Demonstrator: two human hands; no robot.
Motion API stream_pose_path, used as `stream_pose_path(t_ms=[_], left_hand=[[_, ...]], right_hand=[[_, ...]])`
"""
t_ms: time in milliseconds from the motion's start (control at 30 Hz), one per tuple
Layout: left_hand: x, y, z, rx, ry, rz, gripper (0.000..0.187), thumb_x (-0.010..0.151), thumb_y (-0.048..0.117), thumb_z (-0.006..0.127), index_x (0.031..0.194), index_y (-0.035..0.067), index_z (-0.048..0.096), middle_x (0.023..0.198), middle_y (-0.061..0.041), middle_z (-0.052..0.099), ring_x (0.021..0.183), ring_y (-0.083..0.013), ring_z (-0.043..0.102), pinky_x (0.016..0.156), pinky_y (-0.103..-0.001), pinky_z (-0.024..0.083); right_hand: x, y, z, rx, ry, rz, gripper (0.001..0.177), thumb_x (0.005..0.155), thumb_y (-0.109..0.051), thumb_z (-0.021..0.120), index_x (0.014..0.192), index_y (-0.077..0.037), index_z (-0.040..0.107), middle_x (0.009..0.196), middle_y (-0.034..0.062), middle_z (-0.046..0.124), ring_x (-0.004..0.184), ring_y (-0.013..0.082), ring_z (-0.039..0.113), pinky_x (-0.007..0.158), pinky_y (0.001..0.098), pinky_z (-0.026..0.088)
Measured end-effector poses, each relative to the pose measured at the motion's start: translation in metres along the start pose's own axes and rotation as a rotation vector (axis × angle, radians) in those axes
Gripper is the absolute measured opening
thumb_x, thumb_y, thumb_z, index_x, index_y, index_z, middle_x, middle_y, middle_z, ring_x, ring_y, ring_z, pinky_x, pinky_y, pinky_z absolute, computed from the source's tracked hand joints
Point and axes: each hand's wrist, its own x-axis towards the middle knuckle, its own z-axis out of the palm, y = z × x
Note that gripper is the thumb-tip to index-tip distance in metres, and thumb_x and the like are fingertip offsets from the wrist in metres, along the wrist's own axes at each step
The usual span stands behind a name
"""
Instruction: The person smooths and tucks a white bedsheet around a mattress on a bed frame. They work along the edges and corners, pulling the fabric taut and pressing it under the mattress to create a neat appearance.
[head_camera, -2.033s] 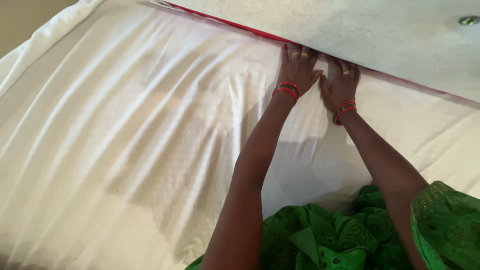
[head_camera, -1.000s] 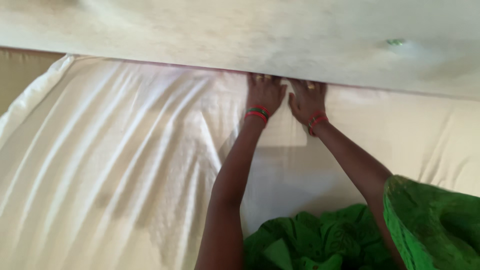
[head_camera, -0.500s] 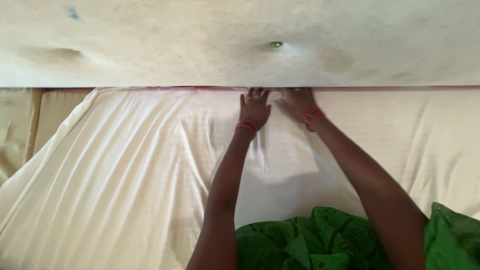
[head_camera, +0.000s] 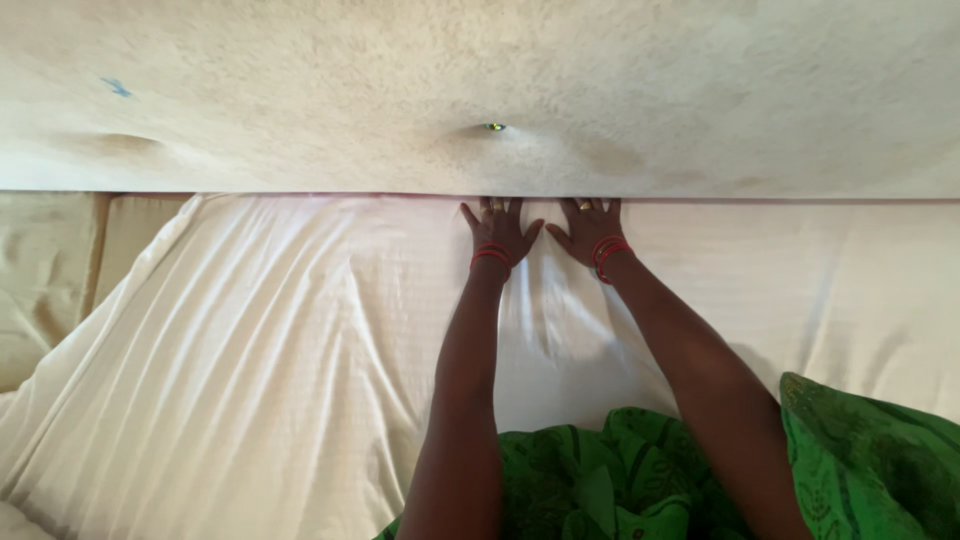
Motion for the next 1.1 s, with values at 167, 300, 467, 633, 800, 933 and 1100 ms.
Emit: stream_pose_path(t_ms=[167,300,467,633,800,933,1100], left_hand=[[0.008,0.005,0.027,-0.007,0.048,-0.040,0.078,0.098,0.064,0.046,0.159,0.018,0.030,0.166,-0.018,0.026,0.156,-0.0407,0.017,0.116,-0.075,0.012],[0.020,0.023,0.063,-0.015,0.180,0.003,0.078,0.097,0.055,0.050,0.160,0.014,0.031,0.165,-0.018,0.030,0.155,-0.0371,0.021,0.115,-0.074,0.017],[0.009,0.044,0.062,-0.083,0.248,0.087,0.072,0.099,0.055,0.050,0.159,0.017,0.035,0.162,-0.020,0.035,0.155,-0.0364,0.025,0.120,-0.072,0.017],[-0.004,0.051,0.035,-0.019,0.208,0.085,0.074,0.098,0.064,0.045,0.158,0.021,0.035,0.162,-0.020,0.033,0.153,-0.0377,0.026,0.115,-0.075,0.016],[0.004,0.056,0.024,0.051,0.086,0.056,0.078,0.098,0.067,0.041,0.159,0.020,0.030,0.164,-0.017,0.031,0.152,-0.0344,0.027,0.115,-0.077,0.015],[0.009,0.062,0.027,0.081,0.037,0.024,0.076,0.100,0.066,0.039,0.160,0.021,0.029,0.164,-0.015,0.032,0.153,-0.0349,0.027,0.116,-0.075,0.016],[0.025,0.085,0.035,0.230,-0.001,0.038,0.072,0.104,0.054,0.043,0.164,0.018,0.025,0.165,-0.014,0.033,0.153,-0.0360,0.028,0.117,-0.076,0.016]], right_hand=[[-0.002,0.001,-0.008,0.084,0.007,-0.031,0.081,0.092,-0.059,0.055,0.155,-0.013,0.038,0.157,0.0151,0.038,0.144,0.0365,0.029,0.110,0.0702,0.011],[-0.035,0.015,-0.021,0.106,0.075,-0.021,0.064,0.097,-0.045,0.057,0.155,-0.019,0.045,0.158,0.0044,0.047,0.149,0.0286,0.037,0.125,0.0594,0.018],[-0.072,0.064,-0.028,0.100,0.208,0.088,0.063,0.104,-0.042,0.054,0.159,-0.015,0.043,0.161,0.0080,0.046,0.150,0.0294,0.036,0.126,0.0581,0.018],[-0.062,0.053,-0.015,0.057,0.142,0.160,0.079,0.098,-0.061,0.048,0.160,-0.013,0.035,0.164,0.0112,0.035,0.152,0.0343,0.025,0.122,0.0644,0.006],[-0.047,0.052,-0.013,0.012,-0.034,0.229,0.091,0.095,-0.072,0.041,0.161,-0.012,0.028,0.166,0.0143,0.025,0.154,0.0377,0.016,0.117,0.0697,-0.001],[-0.043,0.053,-0.012,0.017,-0.039,0.231,0.091,0.095,-0.073,0.040,0.161,-0.012,0.026,0.167,0.0141,0.021,0.154,0.0372,0.013,0.117,0.0694,-0.003],[-0.040,0.055,-0.017,0.024,-0.028,0.244,0.088,0.092,-0.067,0.049,0.160,-0.014,0.030,0.165,0.0139,0.026,0.151,0.0369,0.020,0.116,0.0704,0.003]])
